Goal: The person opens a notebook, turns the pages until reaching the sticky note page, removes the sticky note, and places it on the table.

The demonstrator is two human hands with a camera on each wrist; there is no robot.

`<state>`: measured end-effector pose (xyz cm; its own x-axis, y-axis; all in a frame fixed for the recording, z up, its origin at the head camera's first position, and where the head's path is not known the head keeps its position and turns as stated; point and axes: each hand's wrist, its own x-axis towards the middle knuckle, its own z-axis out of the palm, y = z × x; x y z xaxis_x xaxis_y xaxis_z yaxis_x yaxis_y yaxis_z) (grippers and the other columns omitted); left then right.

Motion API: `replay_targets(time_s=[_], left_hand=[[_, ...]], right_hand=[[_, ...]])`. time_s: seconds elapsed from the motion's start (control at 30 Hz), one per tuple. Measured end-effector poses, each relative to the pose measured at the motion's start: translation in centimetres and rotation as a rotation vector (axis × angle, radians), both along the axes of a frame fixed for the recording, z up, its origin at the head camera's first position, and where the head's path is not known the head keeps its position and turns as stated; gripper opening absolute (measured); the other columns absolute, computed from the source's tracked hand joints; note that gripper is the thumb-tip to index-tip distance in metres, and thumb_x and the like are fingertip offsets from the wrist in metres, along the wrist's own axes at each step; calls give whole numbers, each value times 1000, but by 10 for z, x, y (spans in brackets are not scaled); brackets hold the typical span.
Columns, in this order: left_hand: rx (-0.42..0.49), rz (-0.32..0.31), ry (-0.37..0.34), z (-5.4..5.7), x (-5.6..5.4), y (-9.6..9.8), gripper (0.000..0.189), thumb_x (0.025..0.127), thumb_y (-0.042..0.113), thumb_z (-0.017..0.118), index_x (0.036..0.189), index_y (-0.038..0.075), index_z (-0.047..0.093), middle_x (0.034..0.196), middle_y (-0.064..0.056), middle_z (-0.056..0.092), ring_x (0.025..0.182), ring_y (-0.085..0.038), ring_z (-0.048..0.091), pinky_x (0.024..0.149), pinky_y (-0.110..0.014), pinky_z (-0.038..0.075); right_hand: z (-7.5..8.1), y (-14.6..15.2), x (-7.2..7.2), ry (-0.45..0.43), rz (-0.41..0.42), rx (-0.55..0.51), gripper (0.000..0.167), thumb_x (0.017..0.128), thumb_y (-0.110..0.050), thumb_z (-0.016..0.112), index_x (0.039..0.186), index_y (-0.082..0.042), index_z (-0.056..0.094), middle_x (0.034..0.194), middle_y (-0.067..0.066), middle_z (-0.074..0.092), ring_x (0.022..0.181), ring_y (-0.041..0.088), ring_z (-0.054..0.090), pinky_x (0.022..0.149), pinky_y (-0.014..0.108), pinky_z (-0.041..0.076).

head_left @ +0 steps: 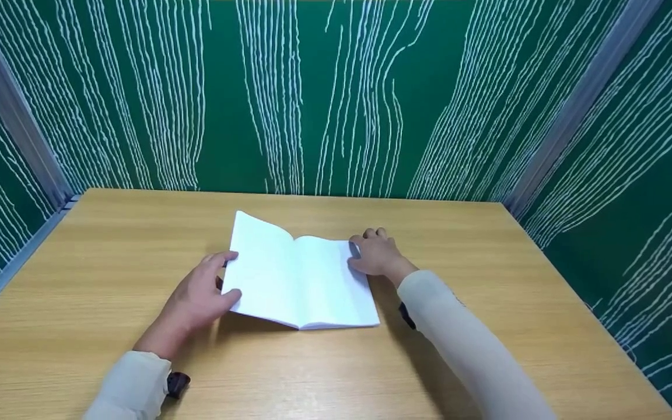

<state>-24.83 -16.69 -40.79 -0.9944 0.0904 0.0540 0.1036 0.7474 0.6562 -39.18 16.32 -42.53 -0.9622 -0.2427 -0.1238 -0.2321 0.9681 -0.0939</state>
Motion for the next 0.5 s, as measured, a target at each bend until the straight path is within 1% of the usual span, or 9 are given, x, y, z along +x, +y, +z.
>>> replay_targets(time_s=[0.13,0.37,0.5], left_hand=[[-3,0,-2,1,0,1,72,84,28,68,147,17,35,148,-10,39,116,-28,52,100,-47,48],[-15,-20,28,2,1,1,70,84,28,66,146,16,36,147,-10,42,110,-28,54,98,-46,48],[-14,-14,16,2,1,1,70,85,29,65,147,17,35,150,-10,39,114,-28,53,101,-48,47]], right_hand=[[1,0,0,14,5,-3,56,90,-43,59,140,-20,50,141,13,44,125,33,33,109,53,32],[1,1,-2,28,37,0,52,90,-40,60,136,-18,54,136,14,47,123,33,35,104,55,34],[0,1,-3,24,23,-3,51,90,-41,61,135,-20,55,136,12,48,124,32,35,106,53,33]])
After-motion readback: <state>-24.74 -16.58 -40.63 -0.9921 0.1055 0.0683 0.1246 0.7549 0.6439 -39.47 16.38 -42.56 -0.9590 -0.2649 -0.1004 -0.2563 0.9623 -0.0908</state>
